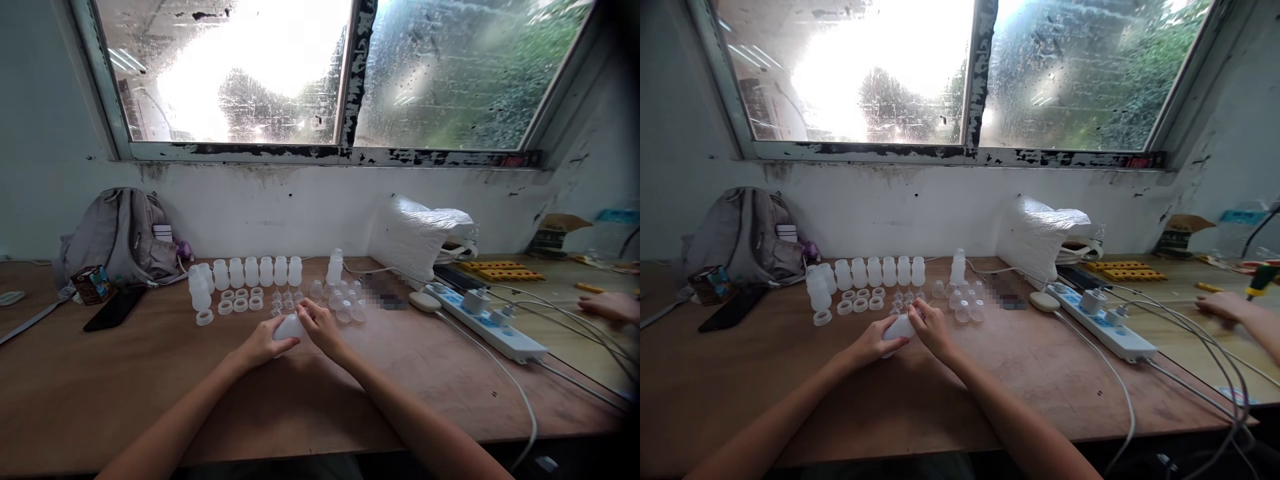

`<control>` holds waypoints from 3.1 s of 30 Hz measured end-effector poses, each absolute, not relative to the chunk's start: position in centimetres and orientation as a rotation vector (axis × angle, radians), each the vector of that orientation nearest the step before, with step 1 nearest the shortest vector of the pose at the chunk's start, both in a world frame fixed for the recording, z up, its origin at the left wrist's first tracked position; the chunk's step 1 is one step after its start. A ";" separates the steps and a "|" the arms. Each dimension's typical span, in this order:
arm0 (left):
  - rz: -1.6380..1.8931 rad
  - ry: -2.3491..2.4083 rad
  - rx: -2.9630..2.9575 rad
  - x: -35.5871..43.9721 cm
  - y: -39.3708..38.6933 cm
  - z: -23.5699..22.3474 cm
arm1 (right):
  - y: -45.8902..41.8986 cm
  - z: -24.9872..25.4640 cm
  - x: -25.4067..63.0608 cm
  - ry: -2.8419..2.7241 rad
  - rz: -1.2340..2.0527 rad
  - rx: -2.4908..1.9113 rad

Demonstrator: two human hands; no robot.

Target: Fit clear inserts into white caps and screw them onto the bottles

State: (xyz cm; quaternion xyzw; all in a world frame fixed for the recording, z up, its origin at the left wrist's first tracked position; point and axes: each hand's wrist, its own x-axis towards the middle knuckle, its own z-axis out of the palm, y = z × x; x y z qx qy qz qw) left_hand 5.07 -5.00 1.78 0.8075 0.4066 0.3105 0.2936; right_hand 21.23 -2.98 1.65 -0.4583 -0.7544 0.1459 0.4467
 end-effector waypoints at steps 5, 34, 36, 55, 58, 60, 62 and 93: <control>0.959 1.211 2.329 5.4 -5.2 0.9 | -2.9 2.1 21.2 -1.876 0.366 -1.171; 1.057 1.702 2.571 3.2 -2.9 0.2 | 7.8 2.7 25.9 -1.928 -0.066 -1.609; 1.048 1.702 2.568 3.2 -3.0 0.3 | 6.5 2.8 25.9 -1.797 0.165 -1.355; 1.010 1.658 2.631 3.7 -3.3 0.4 | 0.8 1.7 25.9 -1.460 1.124 -0.801; 1.014 1.609 2.660 3.7 -3.3 0.4 | 0.4 1.8 25.6 -1.501 1.179 -0.767; 0.993 1.554 2.693 3.6 -3.3 0.5 | 0.0 1.9 25.3 -1.519 1.221 -0.744; 0.964 1.509 2.719 3.7 -3.4 0.6 | -0.3 2.0 25.0 -1.532 1.243 -0.728; 0.873 1.135 2.905 1.9 -3.6 1.4 | -1.8 1.5 24.6 -1.489 1.609 -0.773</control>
